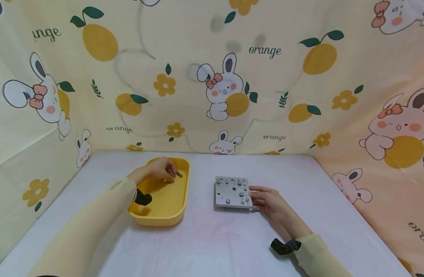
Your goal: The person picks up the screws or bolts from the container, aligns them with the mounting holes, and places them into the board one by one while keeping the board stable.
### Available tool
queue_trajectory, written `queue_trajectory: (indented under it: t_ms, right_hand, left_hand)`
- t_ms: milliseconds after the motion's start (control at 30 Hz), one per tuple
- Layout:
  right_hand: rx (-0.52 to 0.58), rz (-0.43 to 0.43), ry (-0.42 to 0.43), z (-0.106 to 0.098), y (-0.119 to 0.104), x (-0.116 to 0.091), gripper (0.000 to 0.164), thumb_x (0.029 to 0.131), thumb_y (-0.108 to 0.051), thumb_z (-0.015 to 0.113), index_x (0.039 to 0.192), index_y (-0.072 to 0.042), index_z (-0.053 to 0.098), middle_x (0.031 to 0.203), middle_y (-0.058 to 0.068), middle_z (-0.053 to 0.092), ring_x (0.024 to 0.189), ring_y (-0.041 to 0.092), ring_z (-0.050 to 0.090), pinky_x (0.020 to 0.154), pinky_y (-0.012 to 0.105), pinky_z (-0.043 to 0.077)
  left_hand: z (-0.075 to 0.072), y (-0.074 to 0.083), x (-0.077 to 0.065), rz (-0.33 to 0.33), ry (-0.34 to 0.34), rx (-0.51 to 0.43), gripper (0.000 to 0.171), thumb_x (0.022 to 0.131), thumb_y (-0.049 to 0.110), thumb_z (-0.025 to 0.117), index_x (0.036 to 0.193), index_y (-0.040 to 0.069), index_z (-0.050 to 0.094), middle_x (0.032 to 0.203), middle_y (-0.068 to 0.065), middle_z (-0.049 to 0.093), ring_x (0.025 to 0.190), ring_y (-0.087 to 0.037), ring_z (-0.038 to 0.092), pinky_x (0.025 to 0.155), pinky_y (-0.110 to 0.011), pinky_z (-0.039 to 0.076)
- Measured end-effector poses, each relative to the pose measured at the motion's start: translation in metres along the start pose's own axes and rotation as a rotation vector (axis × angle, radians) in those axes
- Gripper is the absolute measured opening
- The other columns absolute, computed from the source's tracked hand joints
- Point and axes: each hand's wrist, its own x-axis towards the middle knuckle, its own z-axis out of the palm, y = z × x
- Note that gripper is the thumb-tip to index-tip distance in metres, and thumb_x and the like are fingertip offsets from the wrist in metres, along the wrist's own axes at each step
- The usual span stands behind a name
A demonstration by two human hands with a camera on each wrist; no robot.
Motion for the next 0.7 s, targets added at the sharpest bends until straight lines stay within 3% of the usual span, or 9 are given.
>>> queue_trajectory:
  t_ms: [100, 233, 367, 567, 700]
  right_hand:
    - [-0.008, 0.0, 0.004, 0.001, 0.001, 0.0, 0.048, 0.093, -0.01, 0.067, 0.138, -0.001, 0.053, 0.111, 0.014, 0.069, 0.087, 0.021, 0.068, 0.07, 0.031, 0.056]
    - [-0.008, -0.002, 0.008, -0.001, 0.003, -0.001, 0.049, 0.092, -0.012, 0.069, 0.138, -0.002, 0.053, 0.113, 0.013, 0.069, 0.09, 0.022, 0.068, 0.071, 0.031, 0.055]
    - [0.001, 0.002, 0.007, -0.006, 0.006, -0.003, 0.051, 0.093, -0.01, 0.067, 0.14, -0.001, 0.05, 0.112, 0.013, 0.069, 0.09, 0.022, 0.068, 0.07, 0.03, 0.055]
    - [0.013, -0.001, -0.044, -0.006, 0.004, -0.003, 0.054, 0.094, -0.011, 0.067, 0.143, 0.001, 0.046, 0.111, 0.013, 0.069, 0.089, 0.02, 0.068, 0.071, 0.03, 0.056]
    - [0.006, -0.008, -0.049, -0.002, 0.001, 0.0, 0.052, 0.094, -0.011, 0.067, 0.142, 0.0, 0.048, 0.112, 0.013, 0.069, 0.089, 0.02, 0.068, 0.071, 0.029, 0.056]
  left_hand:
    - [-0.003, 0.0, -0.005, 0.03, 0.026, -0.026, 0.019, 0.082, 0.004, 0.079, 0.096, -0.001, 0.068, 0.085, -0.004, 0.069, 0.078, -0.016, 0.063, 0.074, -0.028, 0.052]
    - [-0.006, 0.003, -0.011, 0.078, 0.108, -0.083, 0.016, 0.084, 0.004, 0.077, 0.095, -0.002, 0.068, 0.086, -0.005, 0.07, 0.081, -0.018, 0.066, 0.077, -0.031, 0.053]
    - [-0.003, 0.013, -0.015, 0.13, 0.161, -0.188, 0.019, 0.087, 0.006, 0.075, 0.102, -0.004, 0.067, 0.092, -0.007, 0.07, 0.087, -0.021, 0.067, 0.08, -0.032, 0.054]
    - [0.0, 0.049, -0.026, 0.133, 0.284, -0.393, 0.023, 0.091, 0.012, 0.072, 0.11, 0.0, 0.067, 0.102, -0.009, 0.069, 0.095, -0.022, 0.065, 0.084, -0.031, 0.053]
    - [0.007, 0.079, -0.029, 0.163, 0.288, -0.5, 0.02, 0.094, 0.015, 0.069, 0.112, 0.006, 0.068, 0.109, -0.01, 0.069, 0.1, -0.022, 0.065, 0.085, -0.033, 0.053]
